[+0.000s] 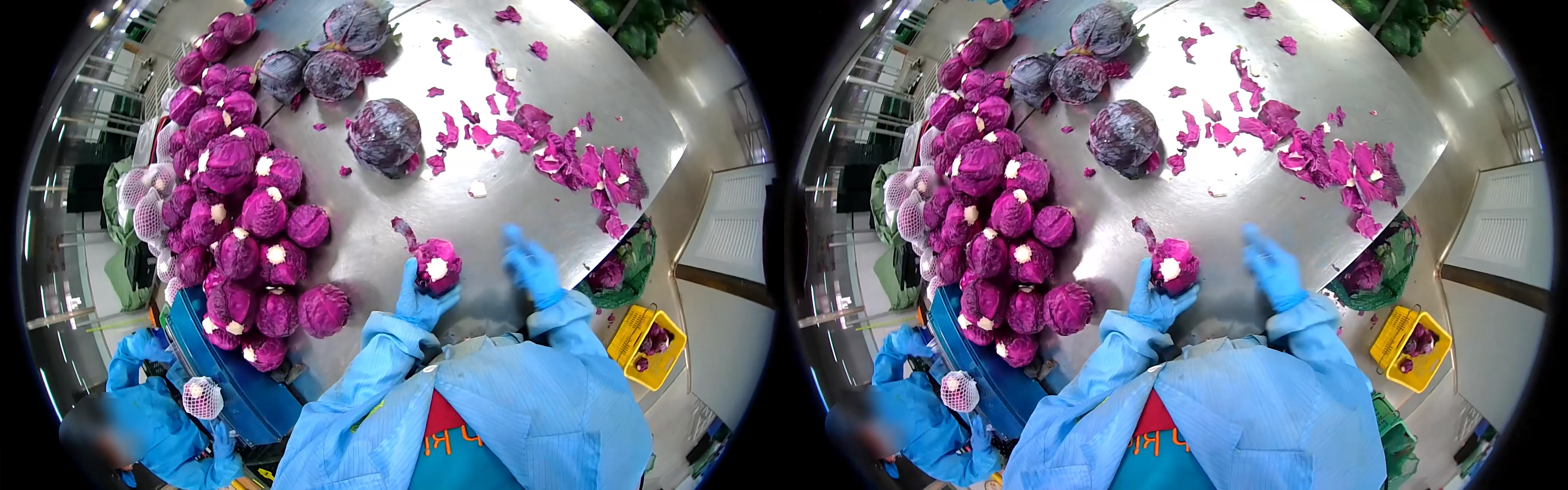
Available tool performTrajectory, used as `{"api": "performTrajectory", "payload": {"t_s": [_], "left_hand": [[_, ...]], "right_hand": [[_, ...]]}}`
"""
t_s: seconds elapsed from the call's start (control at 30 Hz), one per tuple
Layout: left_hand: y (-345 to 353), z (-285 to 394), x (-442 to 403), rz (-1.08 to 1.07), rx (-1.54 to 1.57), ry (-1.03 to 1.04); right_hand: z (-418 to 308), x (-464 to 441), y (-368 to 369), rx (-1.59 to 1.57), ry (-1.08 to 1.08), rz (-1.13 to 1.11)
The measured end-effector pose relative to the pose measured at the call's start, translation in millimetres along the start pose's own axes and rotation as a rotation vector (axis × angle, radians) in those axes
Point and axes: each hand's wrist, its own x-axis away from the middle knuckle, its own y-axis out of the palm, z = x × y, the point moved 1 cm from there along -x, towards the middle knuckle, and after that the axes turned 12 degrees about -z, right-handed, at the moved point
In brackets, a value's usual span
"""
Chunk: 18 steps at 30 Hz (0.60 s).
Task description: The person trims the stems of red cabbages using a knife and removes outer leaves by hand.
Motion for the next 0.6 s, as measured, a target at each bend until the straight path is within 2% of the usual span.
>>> {"api": "performTrajectory", "payload": {"t_s": [0.07, 0.1, 0.13, 0.2, 0.23, 0.33, 0.37, 0.47, 0.5, 0.6], "left_hand": [[-49, 24, -3, -0.023, -0.278, -0.37], [-72, 25, -9, 0.093, -0.507, -0.174], [-79, 27, -10, 0.253, -0.761, -0.007], [-71, 17, 2, 0.359, -1.348, 0.667], [-26, 23, 24, 0.385, -1.95, 0.75], [-4, 23, 18, -0.115, -1.922, 0.619], [0, 21, 13, -0.057, -1.96, 0.673], [2, 21, -4, -0.044, -1.728, 0.799], [3, 21, -8, 0.032, -1.721, 0.791], [-2, 13, -17, 0.046, -1.393, 0.624]], "right_hand": [[2, -5, 37, -0.034, 0.134, -0.266], [-3, -5, 53, -0.076, 0.225, -0.365], [3, -13, 61, -0.124, 0.129, -0.361], [26, -29, 72, -0.21, -0.047, -0.355], [17, -33, 67, -0.074, 0.072, -0.37], [-8, -47, 75, 0.188, -0.06, -0.288], [-15, -49, 72, 0.256, -0.086, -0.319], [-40, -48, 61, 0.124, 0.104, -0.244], [-40, -47, 51, 0.194, 0.139, -0.188], [-39, -29, 34, 0.234, 0.134, -0.15]]}}
